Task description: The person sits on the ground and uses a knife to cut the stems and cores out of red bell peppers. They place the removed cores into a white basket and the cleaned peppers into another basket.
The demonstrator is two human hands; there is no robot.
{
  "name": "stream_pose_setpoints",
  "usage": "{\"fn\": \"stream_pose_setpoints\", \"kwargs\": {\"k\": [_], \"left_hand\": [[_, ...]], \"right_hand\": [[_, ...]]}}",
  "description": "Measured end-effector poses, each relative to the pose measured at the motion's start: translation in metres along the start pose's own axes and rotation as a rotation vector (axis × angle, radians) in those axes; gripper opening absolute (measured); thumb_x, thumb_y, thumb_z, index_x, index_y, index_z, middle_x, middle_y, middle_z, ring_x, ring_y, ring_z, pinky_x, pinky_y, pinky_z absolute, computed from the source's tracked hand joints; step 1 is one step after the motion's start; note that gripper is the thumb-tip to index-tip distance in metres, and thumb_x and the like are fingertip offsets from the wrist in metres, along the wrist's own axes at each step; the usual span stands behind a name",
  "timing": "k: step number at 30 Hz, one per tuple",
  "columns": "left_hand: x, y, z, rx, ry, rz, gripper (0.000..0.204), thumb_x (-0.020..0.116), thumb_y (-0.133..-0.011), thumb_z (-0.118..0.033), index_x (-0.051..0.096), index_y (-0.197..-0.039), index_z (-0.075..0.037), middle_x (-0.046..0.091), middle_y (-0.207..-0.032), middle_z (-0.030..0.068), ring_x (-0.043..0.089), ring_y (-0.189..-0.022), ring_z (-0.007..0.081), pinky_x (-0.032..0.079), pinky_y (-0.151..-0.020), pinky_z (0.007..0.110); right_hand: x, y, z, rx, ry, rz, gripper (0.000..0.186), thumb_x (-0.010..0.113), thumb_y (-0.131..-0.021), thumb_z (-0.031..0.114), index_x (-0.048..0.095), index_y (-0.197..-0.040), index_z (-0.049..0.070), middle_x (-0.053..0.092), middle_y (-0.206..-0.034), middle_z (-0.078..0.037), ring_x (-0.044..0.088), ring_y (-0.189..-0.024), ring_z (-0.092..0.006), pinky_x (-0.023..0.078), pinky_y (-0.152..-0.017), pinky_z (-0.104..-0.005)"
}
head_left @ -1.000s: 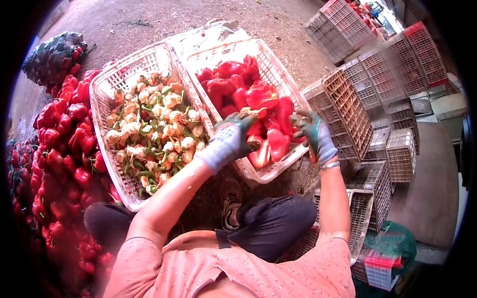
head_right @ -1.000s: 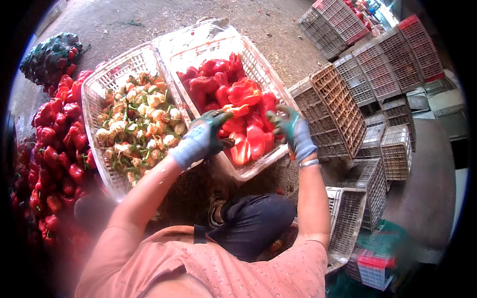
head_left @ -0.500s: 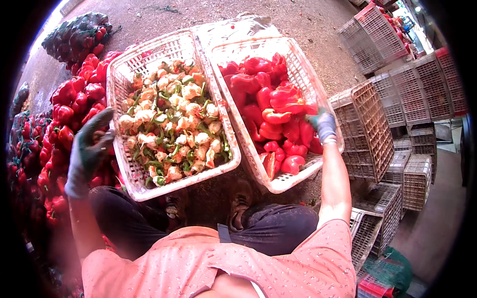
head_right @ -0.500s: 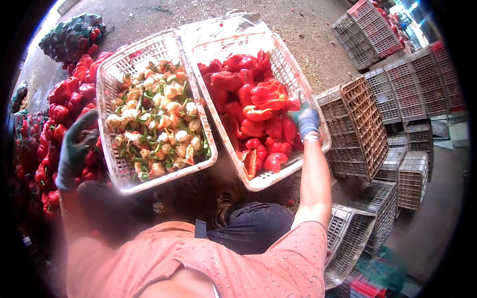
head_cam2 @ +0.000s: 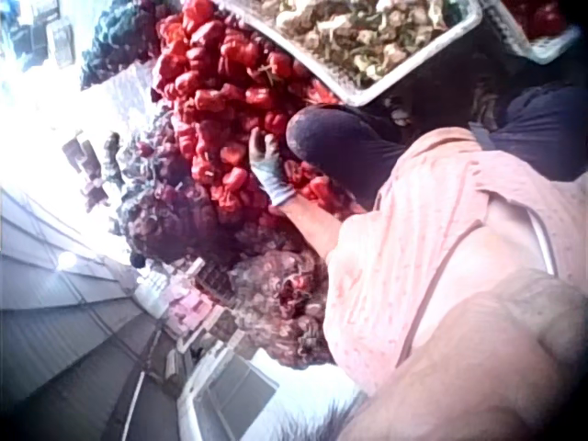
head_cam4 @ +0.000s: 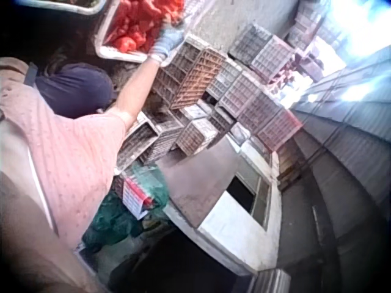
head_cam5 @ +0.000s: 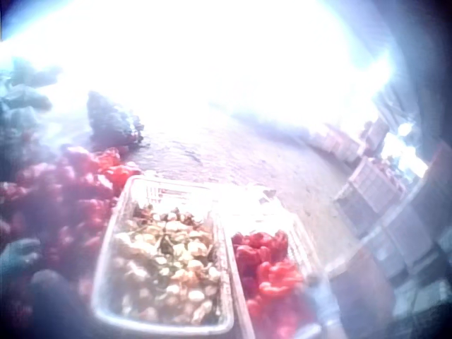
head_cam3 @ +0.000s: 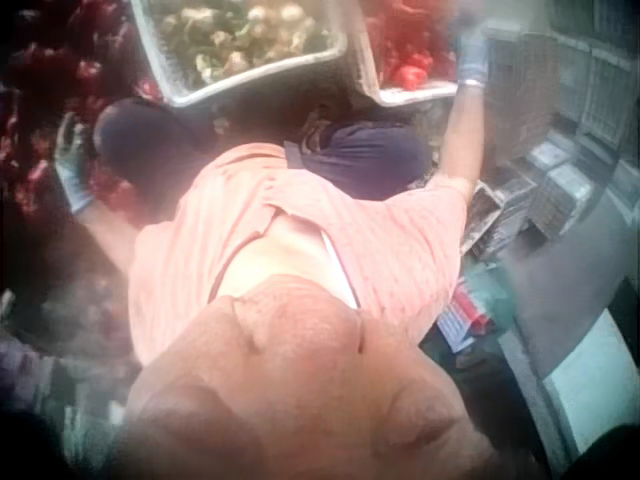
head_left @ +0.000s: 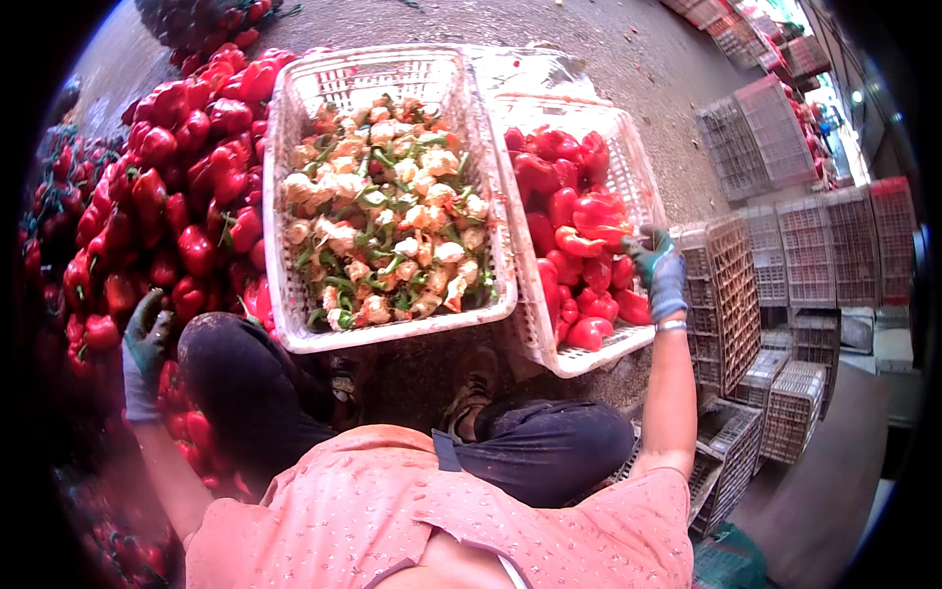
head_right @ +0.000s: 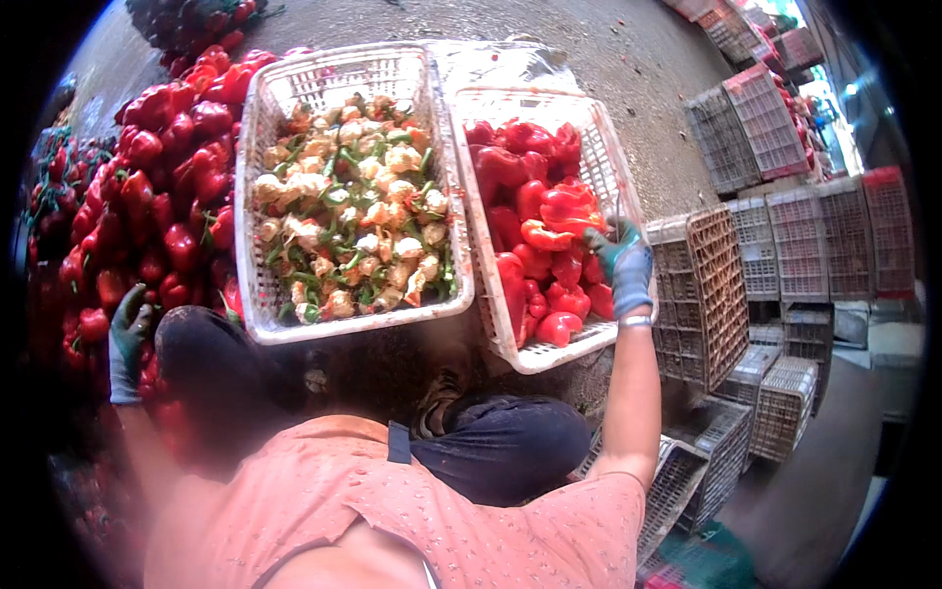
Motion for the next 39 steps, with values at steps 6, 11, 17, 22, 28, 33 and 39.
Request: {"fn": "stream_pose_setpoints", "kwargs": {"k": [6,11,17,22,28,33,39], "left_hand": [[-0.038,0.075,0.054,-0.014,-0.216,-0.124,0.043,0.062,-0.094,-0.008,0.054,-0.135,0.001,0.061,-0.131,0.0110,0.057,-0.120,0.0190,0.046,-0.102,0.032],[-0.053,0.119,0.085,-0.263,-0.152,-0.238,0.040,0.063,-0.093,-0.008,0.057,-0.133,-0.003,0.064,-0.127,0.0084,0.060,-0.112,0.0160,0.049,-0.097,0.031],[-0.047,0.171,0.197,-0.519,-0.214,-0.393,0.049,0.070,-0.087,-0.024,0.058,-0.130,-0.005,0.066,-0.123,0.0144,0.063,-0.112,0.0186,0.051,-0.096,0.031],[0.001,0.186,0.208,-0.514,-0.485,-0.398,0.090,0.081,-0.070,-0.034,0.040,-0.147,-0.012,0.047,-0.144,0.0197,0.046,-0.133,0.0351,0.039,-0.110,0.043],[0.052,0.161,0.243,-0.444,-0.432,-0.519,0.114,0.090,-0.056,-0.035,0.031,-0.150,-0.012,0.036,-0.151,0.0211,0.033,-0.141,0.0367,0.031,-0.116,0.044],[0.054,0.152,0.267,-0.389,-0.305,-0.692,0.105,0.091,-0.053,-0.026,0.040,-0.142,-0.008,0.049,-0.138,0.0202,0.048,-0.128,0.0359,0.040,-0.110,0.044],[-0.005,0.136,0.199,-0.036,0.624,-0.690,0.079,0.080,-0.074,-0.003,0.041,-0.142,-0.006,0.050,-0.132,0.0065,0.050,-0.117,0.0152,0.046,-0.101,0.031]], "right_hand": [[0.070,-0.055,-0.007,0.199,-0.297,0.394,0.056,0.075,-0.082,0.014,0.054,-0.131,0.000,0.068,-0.111,-0.014,0.068,-0.094,-0.0238,0.056,-0.079,-0.0394],[0.037,-0.090,-0.063,0.051,-0.361,0.215,0.040,0.074,-0.080,0.004,0.061,-0.117,0.002,0.067,-0.097,-0.010,0.064,-0.082,-0.0192,0.055,-0.071,-0.0335],[-0.037,-0.067,-0.006,-0.143,0.065,-0.012,0.059,0.080,-0.081,0.029,0.056,-0.128,0.001,0.065,-0.107,-0.010,0.063,-0.082,-0.0214,0.054,-0.072,-0.0344],[-0.011,0.079,0.132,0.018,0.009,0.213,0.056,0.063,-0.086,0.035,0.050,-0.136,0.012,0.063,-0.124,-0.009,0.057,-0.095,-0.0272,0.044,-0.079,-0.0413],[0.070,0.195,0.179,-0.090,-0.282,0.536,0.051,0.062,-0.095,0.030,0.049,-0.138,0.006,0.063,-0.121,-0.011,0.054,-0.070,-0.0077,0.040,-0.053,-0.0174],[0.176,0.311,0.167,0.375,-0.659,0.775,0.037,0.052,-0.101,0.027,0.054,-0.132,0.007,0.067,-0.116,-0.011,0.062,-0.073,-0.0074,0.040,-0.050,-0.0147],[0.199,0.359,0.212,0.238,-0.375,0.913,0.034,0.050,-0.102,0.026,0.053,-0.129,0.005,0.070,-0.097,-0.010,0.062,-0.064,-0.0117,0.047,-0.052,-0.0219]]}}
Point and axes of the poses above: each hand's wrist, its own y-axis away from the middle knuckle, its own x-axis out of the palm, z = x × y, the point moved 7 cm from there along -y, towards the middle knuckle
